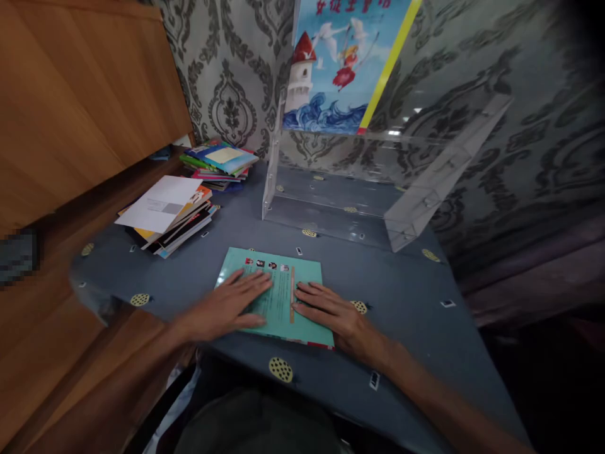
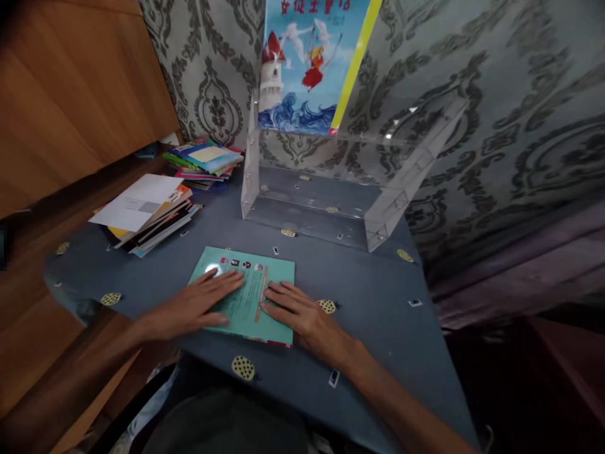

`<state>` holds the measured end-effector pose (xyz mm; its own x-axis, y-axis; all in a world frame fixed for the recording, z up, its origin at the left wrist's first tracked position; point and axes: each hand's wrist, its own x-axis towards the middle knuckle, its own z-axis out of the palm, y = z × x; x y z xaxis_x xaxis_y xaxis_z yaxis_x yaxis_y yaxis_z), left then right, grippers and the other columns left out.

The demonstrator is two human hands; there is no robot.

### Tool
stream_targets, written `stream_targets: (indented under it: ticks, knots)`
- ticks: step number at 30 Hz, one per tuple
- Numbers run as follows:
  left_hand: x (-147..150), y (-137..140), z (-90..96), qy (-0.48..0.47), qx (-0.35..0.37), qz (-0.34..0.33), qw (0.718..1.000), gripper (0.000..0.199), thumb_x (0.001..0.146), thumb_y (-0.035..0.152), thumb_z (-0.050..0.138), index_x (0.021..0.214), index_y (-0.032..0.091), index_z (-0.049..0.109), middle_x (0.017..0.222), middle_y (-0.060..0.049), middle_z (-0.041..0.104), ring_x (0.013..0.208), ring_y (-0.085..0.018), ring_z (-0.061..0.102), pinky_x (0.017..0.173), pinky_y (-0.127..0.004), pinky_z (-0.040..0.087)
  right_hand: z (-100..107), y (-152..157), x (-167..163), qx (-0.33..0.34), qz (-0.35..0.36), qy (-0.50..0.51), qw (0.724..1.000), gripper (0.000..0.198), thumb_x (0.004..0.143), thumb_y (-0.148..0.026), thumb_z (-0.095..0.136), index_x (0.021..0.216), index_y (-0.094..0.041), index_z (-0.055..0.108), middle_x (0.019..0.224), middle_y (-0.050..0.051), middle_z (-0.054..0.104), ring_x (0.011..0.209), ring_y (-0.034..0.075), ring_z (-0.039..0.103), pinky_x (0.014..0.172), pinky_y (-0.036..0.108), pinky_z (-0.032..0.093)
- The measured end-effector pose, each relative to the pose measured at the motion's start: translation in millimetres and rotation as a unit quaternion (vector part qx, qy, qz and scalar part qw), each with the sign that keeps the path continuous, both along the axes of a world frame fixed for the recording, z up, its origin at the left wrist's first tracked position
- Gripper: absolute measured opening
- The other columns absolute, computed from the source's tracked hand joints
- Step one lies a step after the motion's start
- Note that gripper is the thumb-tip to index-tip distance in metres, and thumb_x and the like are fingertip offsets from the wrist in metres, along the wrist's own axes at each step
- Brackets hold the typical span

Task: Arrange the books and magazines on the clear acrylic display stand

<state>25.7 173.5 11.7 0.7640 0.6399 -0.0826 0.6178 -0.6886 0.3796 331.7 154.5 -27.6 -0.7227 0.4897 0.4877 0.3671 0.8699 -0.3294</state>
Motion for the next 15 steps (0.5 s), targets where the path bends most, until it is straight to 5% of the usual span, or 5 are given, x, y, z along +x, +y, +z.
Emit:
stream_targets:
  ticks: [7, 15]
  knots:
    - [-35, 46, -16.3, 0.013, 0.009, 0.147, 0.989, 0.072, 0.1, 0.061, 0.027, 0.159, 0.02, 0.02, 0.168, -0.009, 0.014, 0.156, -0.025, 0.009, 0.126, -0.052, 0.013, 3, -5, -2, -0.016, -0.003, 0.018, 1.0, 0.056, 0.099, -0.009, 0.051, 0.152, -0.024, 0.04, 0.143, 0.013, 0.058, 0.142, 0.023, 0.044, 0.116, 0.052, 0.042]
    - [-64, 33, -1.4, -0.153, -0.107, 0.076, 0.979, 0.075, 0.093, 0.074, 0.027, 0.148, 0.027, 0.048, 0.162, -0.007, 0.036, 0.154, -0.03, 0.016, 0.124, -0.057, 0.015, 14, -2, -1, -0.119, -0.011, 0.18, 0.976, 0.039, 0.101, -0.03, 0.055, 0.14, -0.033, 0.056, 0.132, 0.006, 0.068, 0.127, 0.021, 0.061, 0.112, 0.051, 0.047]
